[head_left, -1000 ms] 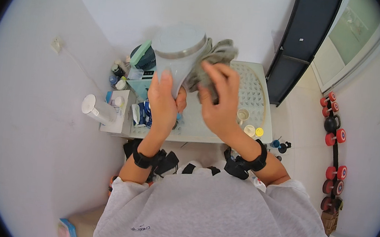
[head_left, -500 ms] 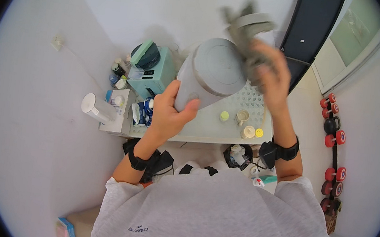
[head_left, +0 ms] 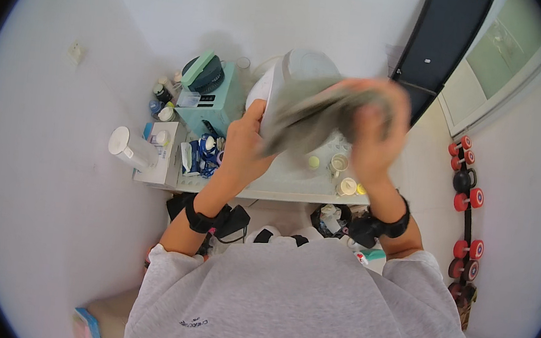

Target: The person wipes the base of a desktop fan and the outer surface of a white kettle using a cloth.

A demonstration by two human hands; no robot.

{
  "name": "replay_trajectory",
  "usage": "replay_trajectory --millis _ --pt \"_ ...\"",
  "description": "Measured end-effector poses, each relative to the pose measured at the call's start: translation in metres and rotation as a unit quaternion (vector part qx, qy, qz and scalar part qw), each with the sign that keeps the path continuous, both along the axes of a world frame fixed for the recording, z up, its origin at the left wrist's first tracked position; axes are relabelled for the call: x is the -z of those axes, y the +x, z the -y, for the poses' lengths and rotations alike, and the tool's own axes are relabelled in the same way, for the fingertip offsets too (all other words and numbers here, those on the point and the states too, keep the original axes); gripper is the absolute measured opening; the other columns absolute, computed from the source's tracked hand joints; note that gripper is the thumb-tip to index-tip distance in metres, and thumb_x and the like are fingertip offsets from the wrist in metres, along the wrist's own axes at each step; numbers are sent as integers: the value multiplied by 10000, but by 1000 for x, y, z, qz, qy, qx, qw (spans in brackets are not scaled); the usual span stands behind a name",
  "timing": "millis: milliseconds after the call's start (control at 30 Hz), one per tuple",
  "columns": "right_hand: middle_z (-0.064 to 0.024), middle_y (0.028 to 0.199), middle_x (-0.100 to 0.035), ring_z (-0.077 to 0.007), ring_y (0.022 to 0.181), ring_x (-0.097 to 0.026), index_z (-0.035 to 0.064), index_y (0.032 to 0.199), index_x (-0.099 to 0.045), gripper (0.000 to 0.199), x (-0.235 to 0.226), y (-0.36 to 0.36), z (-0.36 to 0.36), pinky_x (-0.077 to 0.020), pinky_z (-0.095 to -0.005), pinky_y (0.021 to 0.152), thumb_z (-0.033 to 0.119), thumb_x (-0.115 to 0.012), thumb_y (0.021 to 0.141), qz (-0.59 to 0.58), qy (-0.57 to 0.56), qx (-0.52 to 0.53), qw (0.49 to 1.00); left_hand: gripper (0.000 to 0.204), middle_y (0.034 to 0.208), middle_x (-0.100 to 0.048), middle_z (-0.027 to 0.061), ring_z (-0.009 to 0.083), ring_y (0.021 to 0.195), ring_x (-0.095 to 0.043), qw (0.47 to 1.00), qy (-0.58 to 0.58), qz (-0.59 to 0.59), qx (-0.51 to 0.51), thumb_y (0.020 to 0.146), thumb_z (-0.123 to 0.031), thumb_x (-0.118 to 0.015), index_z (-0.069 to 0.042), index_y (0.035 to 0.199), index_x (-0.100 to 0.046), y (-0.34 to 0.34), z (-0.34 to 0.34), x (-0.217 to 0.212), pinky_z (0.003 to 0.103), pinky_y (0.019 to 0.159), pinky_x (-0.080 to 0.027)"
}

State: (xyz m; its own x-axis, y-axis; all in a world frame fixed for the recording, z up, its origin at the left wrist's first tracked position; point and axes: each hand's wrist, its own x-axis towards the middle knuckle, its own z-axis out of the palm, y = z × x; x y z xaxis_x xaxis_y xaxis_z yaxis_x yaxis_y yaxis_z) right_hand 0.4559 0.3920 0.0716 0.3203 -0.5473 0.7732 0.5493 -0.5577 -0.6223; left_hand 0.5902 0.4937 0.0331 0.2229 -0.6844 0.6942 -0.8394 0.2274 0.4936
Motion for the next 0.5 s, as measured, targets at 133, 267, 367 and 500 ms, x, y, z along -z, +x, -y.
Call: replay_trajectory --millis 133,267,367,500 --pt "-69 942 -556 -126 909 -504 15 1052 -490 202 -21 -7 31 -434 -265 746 123 -425 894 149 216 62 963 387 776 -626 134 206 605 -599 977 63 -200 -34 682 -244 -714 -13 926 -521 -13 0 -13 264 570 -467" --pt "-109 1033 -529 -240 968 -520 32 1047 -515 290 -12 -14 29 -369 -362 890 91 -559 766 -28 -224 196 954 423 661 -604 118 209 529 -585 989 107 -51 -88 659 -282 -727 -14 911 -519 -13 -3 -14 275 525 -461" --pt "-99 1138 -468 -332 1080 -414 115 1054 -552 485 -6 -11 12 -316 -424 929 67 -634 578 -205 -381 138 891 428 465 -509 55 229 401 -522 994 63 77 -46 653 -409 -704 -61 773 -484 -9 -3 -13 309 397 -418" --pt "-94 1113 -498 -258 1056 -448 103 1067 -542 375 0 -6 26 -353 -347 895 108 -619 700 -205 -217 133 945 423 449 -483 45 222 394 -505 984 36 159 -66 636 -417 -709 -71 736 -488 -2 -9 -11 299 388 -404"
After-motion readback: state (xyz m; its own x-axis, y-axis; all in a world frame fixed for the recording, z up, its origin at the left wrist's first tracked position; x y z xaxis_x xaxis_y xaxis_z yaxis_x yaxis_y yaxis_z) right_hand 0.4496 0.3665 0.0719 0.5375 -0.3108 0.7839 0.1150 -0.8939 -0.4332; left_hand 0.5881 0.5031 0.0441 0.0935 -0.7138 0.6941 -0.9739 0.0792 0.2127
